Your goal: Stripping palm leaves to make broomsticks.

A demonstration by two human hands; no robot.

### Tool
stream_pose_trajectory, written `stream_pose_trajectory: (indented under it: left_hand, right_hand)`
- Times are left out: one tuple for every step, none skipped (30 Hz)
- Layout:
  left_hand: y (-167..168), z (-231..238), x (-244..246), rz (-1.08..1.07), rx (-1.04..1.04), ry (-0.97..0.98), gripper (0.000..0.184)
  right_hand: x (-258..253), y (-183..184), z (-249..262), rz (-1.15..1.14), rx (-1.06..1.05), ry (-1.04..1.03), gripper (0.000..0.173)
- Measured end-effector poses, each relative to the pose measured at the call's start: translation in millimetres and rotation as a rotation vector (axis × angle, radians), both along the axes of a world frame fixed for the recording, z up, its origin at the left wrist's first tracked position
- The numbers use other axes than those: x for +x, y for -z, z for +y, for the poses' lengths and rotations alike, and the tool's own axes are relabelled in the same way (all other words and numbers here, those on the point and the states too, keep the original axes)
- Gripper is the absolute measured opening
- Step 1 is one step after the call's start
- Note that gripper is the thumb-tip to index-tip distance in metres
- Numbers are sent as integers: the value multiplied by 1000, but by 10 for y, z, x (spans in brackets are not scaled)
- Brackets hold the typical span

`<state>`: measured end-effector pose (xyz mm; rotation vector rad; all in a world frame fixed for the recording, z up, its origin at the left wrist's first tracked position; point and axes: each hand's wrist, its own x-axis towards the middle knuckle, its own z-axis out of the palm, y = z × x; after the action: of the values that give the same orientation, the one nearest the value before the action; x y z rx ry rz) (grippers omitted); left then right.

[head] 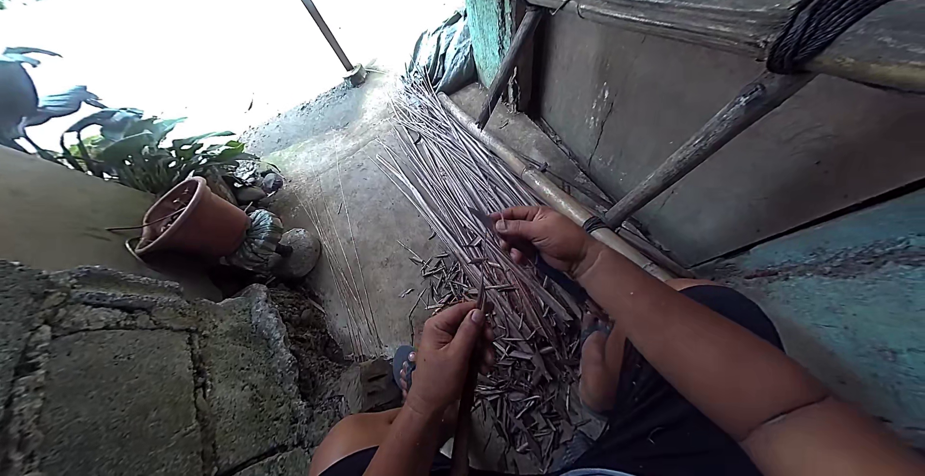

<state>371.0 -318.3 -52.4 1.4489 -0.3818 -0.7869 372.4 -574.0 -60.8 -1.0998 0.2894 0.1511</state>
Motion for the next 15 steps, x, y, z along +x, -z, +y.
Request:
stream_pose_trajectory:
  left_hand:
    - [16,10,10,15,-13,28,31]
    - [31,18,26,40,-28,58,32]
    - [44,25,43,78,-46,81,33]
    - [49,27,55,126,-64,86,34]
    - [42,28,63,186,-82,74,35]
    - [26,31,69,260,-103,50,36]
    - [12,35,78,332,-125,27,36]
    - [1,43,90,397,-150,10,36]
    - [0,53,103,459,-188,-3,36]
    - [3,66,116,513,-228,-5,36]
    - [7,74,123,545,-258,1,35]
    - [13,76,126,552,-274,10,34]
    - [21,75,124,538,-275,18,33]
    - [31,70,120,513,-268,26,32]
    - [40,66,114,489,-255,31,32]
  right_hand:
    - [7,-1,-27,-7,7,-4,23]
    - [3,4,-32,-24,9,-35,24]
    - [-8,13,-17,-48,6,-84,25]
    - [-22,27,12,-69,2,-143,26]
    - [-35,49,47,-84,-1,-204,26]
    - [-50,74,84,-95,0,-258,26]
    - [-68,91,118,-103,-2,-302,25]
    - [-87,100,148,-107,-6,-338,24]
    - [-106,103,176,-113,-10,-372,25]
    - [-121,104,204,-124,-18,-408,26]
    - [-132,105,227,-141,-25,-433,26]
    - [-135,102,241,-156,-28,-436,26]
    - [-134,94,241,-163,-29,-411,26]
    - [-128,83,224,-160,-33,-376,25]
    - [-120,70,192,-148,-40,-343,25]
